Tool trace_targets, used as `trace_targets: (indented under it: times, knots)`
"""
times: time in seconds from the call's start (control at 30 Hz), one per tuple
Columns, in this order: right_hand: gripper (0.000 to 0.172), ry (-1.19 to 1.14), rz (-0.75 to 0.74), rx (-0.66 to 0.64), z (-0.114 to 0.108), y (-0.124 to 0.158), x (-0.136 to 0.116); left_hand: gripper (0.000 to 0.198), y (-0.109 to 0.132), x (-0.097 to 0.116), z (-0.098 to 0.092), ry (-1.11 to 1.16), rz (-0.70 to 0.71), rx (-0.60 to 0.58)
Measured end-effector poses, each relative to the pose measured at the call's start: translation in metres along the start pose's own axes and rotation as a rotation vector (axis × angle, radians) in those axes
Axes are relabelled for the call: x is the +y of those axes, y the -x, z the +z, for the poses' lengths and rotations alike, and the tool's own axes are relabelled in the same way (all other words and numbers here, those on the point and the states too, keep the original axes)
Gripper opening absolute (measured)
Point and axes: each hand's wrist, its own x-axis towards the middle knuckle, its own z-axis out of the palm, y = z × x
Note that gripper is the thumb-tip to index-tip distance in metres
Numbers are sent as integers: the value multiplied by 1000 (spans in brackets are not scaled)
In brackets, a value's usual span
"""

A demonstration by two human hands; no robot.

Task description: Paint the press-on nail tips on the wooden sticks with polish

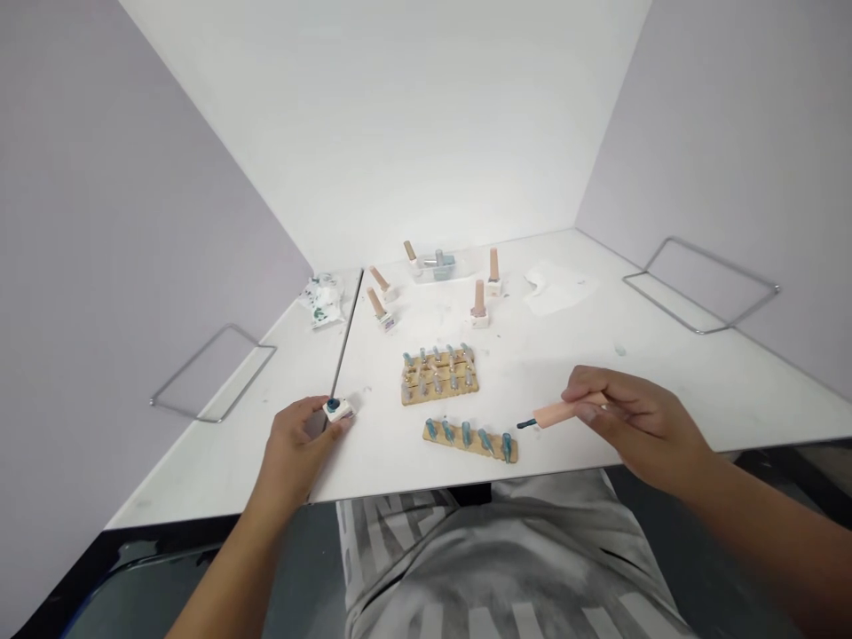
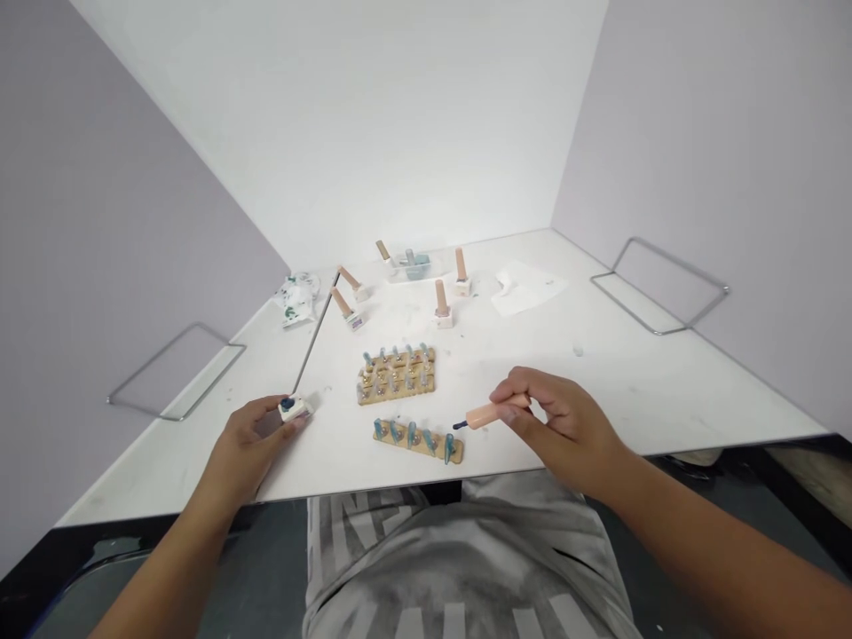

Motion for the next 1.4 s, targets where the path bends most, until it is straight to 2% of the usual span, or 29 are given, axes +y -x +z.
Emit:
trace_targets:
  times: [0.1, 0.17, 0.23, 0.27, 0.3, 0.33, 0.37, 0.43, 0.57, 0.73, 0.8, 1.03, 1.27, 1.4]
  knots:
    - [12, -40, 27, -8, 2, 2, 5, 67, 5, -6, -2, -30, 35, 21]
    - [11, -87, 12, -27, 4, 3, 7, 72, 18, -11, -5, -55, 65, 93]
    - [11, -119, -32, -51, 5, 2, 7, 62, 35, -14, -6, -134, 222, 267]
    - [13, -129, -58, -58, 5, 1, 6, 54, 44, -14, -6, -128, 312, 257]
    - [16, -135, -85, -63, 5, 0, 5, 46, 51, -11, -4, -79, 393, 176]
    - [19, -140, -107, -66, 5, -1, 3, 40, 57, -7, -1, -36, 441, 44]
    - [21, -145, -125, -71, 6, -2, 2, 39, 60, -1, 3, -20, 448, -71]
    - [24, -154, -146, -89, 6, -4, 0, 41, 59, 12, 12, -9, 466, -223]
    - [27, -155, -149, -106, 8, -5, -2, 43, 45, 36, 25, -80, 428, -350]
    - [29, -151, -152, -111, 7, -6, -2, 42, 34, 56, 26, -136, 403, -485]
    - [32, -150, -173, -124, 5, -9, -3, 39, 33, 60, 27, -127, 424, -512]
    - [33, -112, -263, -112, 0, -16, -12, 41, 30, 55, 40, -57, 479, -480]
    - [31, -32, -260, -258, 1, -22, -17, 41, 24, 56, 44, -39, 521, -505]
    - [22, 12, -257, -316, 2, -24, -20, 34, 22, 59, 43, -50, 576, -497]
